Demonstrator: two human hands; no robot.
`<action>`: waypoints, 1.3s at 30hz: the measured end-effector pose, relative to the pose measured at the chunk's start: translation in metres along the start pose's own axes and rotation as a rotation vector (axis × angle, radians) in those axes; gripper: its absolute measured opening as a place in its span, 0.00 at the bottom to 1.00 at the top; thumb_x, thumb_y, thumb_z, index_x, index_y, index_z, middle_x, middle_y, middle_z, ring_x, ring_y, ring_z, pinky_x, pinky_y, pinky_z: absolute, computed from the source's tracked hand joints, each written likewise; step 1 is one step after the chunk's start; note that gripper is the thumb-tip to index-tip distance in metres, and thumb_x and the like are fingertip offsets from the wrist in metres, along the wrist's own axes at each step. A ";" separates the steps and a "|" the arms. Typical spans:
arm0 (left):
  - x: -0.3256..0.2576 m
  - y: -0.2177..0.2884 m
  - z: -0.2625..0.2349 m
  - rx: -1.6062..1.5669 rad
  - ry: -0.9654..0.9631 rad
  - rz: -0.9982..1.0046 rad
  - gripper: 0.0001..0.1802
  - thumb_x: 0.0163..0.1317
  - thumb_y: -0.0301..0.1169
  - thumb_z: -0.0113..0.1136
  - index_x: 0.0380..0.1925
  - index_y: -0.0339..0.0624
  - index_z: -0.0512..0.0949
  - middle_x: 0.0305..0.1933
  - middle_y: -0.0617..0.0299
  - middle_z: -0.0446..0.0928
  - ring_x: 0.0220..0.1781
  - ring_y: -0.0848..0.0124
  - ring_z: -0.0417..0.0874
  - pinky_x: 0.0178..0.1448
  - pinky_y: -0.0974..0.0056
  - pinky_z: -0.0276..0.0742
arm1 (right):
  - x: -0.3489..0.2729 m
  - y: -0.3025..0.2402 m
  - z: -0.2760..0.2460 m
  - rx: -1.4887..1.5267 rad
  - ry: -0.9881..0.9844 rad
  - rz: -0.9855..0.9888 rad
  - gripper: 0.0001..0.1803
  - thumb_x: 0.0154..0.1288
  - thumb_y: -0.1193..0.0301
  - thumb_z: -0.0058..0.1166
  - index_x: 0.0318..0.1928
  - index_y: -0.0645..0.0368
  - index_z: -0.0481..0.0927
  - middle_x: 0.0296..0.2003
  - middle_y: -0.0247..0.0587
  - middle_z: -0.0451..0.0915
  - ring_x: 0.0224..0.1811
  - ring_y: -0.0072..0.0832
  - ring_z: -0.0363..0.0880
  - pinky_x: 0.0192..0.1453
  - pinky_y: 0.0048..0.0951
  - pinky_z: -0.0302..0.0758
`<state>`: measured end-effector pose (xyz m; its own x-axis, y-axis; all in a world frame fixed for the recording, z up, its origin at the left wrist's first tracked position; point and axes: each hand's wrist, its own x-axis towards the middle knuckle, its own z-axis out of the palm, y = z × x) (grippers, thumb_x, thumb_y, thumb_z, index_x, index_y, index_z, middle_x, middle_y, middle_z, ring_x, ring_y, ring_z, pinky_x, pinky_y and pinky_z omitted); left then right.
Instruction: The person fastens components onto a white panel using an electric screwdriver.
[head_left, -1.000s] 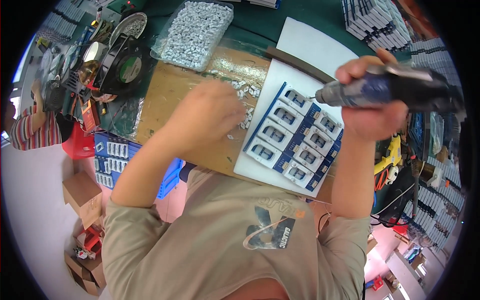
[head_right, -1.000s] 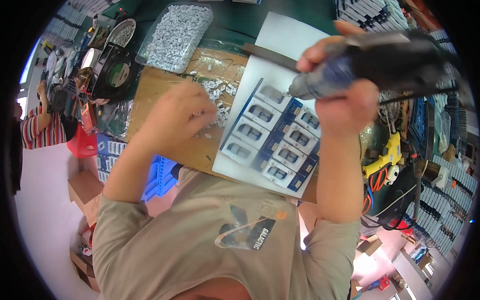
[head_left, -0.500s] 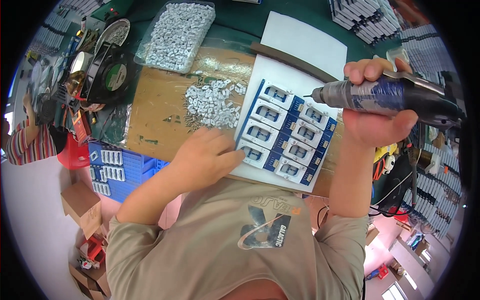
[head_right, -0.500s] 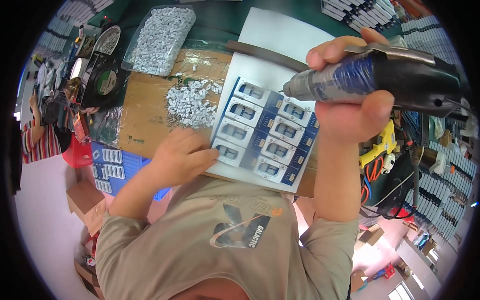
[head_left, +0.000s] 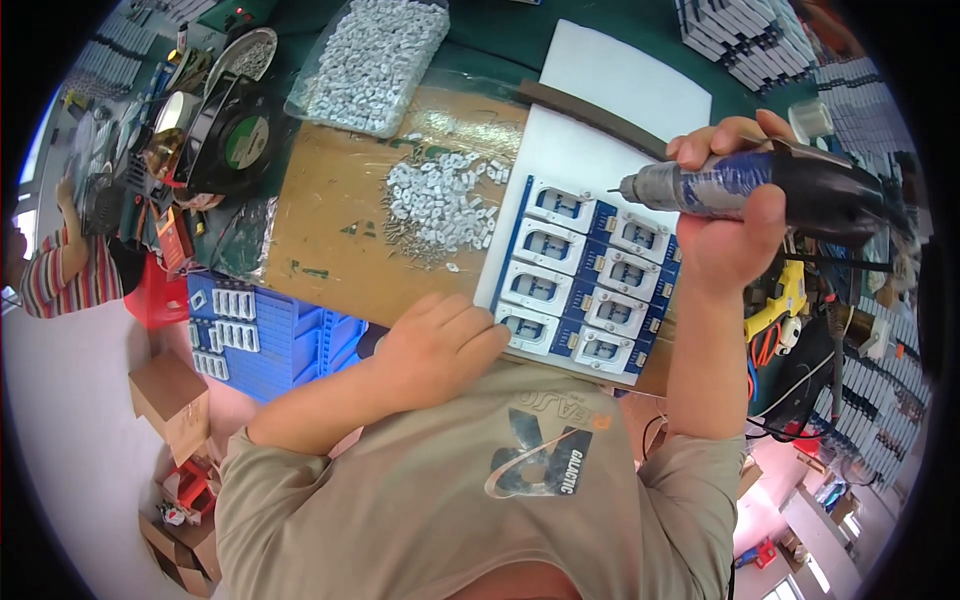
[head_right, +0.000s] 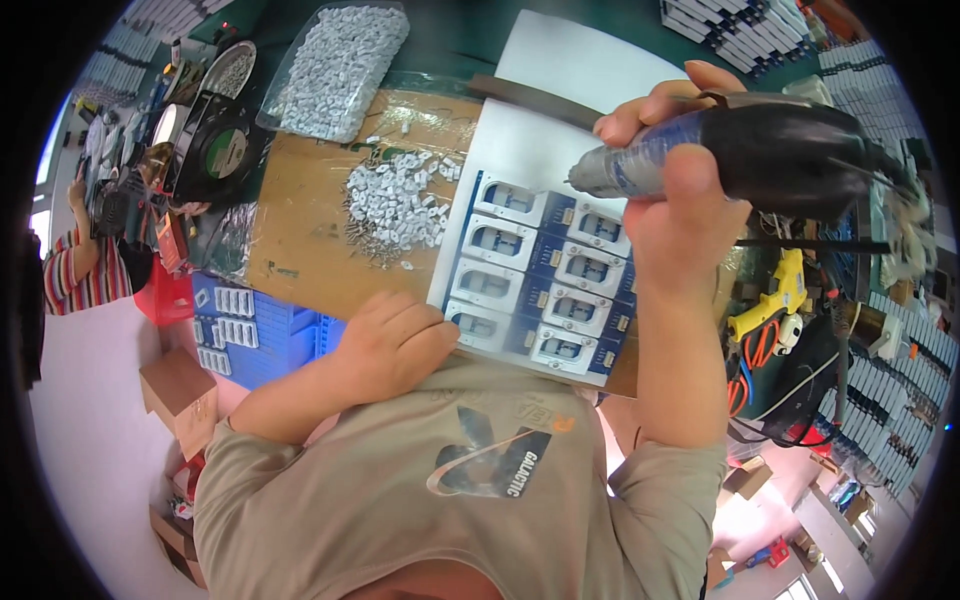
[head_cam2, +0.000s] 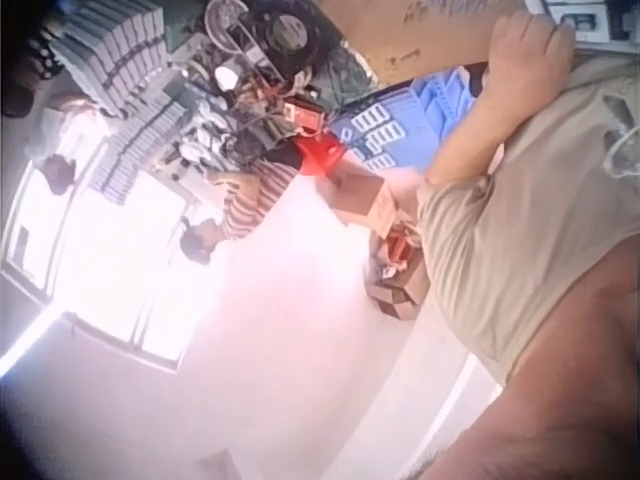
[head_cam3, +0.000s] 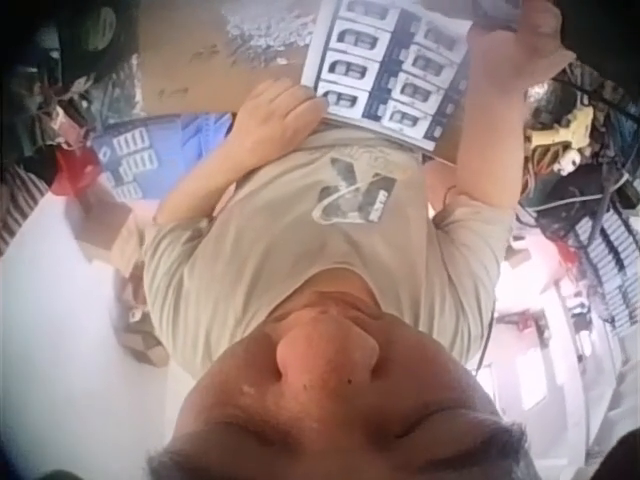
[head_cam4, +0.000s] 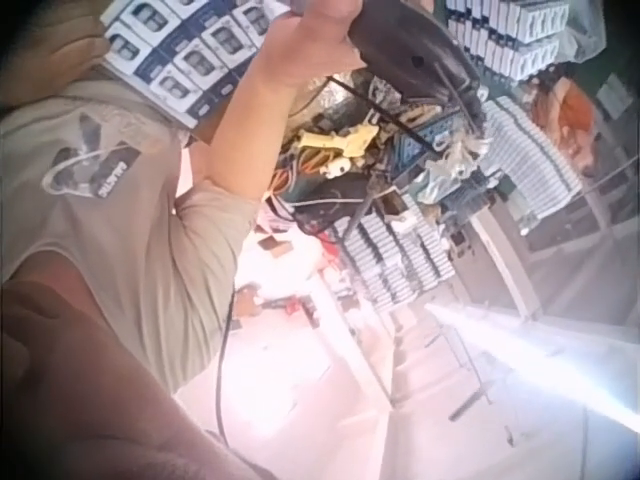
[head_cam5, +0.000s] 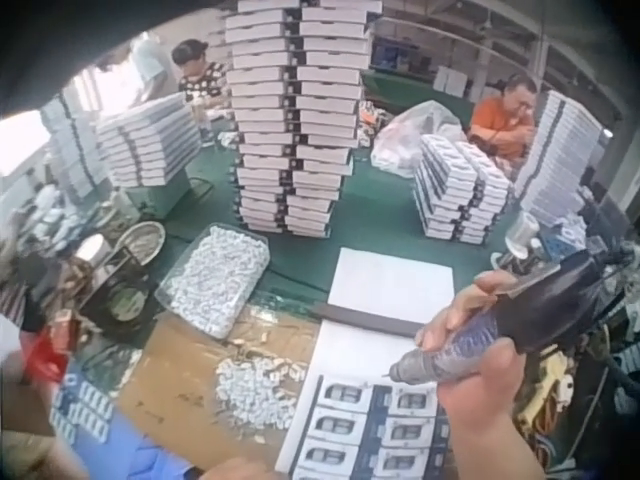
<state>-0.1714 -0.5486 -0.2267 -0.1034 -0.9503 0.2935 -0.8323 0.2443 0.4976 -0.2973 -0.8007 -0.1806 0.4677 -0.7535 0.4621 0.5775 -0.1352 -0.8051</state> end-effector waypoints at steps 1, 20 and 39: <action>0.001 -0.001 -0.001 -0.048 -0.012 -0.009 0.11 0.48 0.30 0.58 0.34 0.44 0.76 0.31 0.62 0.72 0.33 0.65 0.73 0.36 0.61 0.66 | 0.000 -0.001 0.000 -0.005 -0.015 0.014 0.38 0.52 0.53 0.67 0.57 0.61 0.67 0.35 0.40 0.73 0.34 0.33 0.78 0.43 0.40 0.76; 0.014 -0.042 -0.019 0.062 0.077 -0.260 0.06 0.48 0.26 0.62 0.28 0.44 0.78 0.33 0.61 0.73 0.37 0.61 0.74 0.42 0.59 0.69 | -0.006 0.006 0.000 -0.117 -0.045 0.040 0.41 0.51 0.51 0.67 0.57 0.67 0.66 0.35 0.45 0.76 0.34 0.34 0.79 0.43 0.33 0.77; 0.016 -0.039 -0.022 -0.007 0.032 -0.301 0.05 0.47 0.26 0.62 0.26 0.43 0.77 0.29 0.60 0.72 0.34 0.59 0.75 0.38 0.57 0.70 | -0.038 -0.038 0.000 0.088 -0.315 0.017 0.47 0.49 0.47 0.68 0.60 0.64 0.62 0.39 0.49 0.75 0.39 0.37 0.77 0.44 0.38 0.76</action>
<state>-0.1285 -0.5694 -0.2229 0.1647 -0.9737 0.1577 -0.8192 -0.0460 0.5716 -0.3372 -0.7669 -0.1680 0.6540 -0.5172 0.5520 0.6168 -0.0580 -0.7850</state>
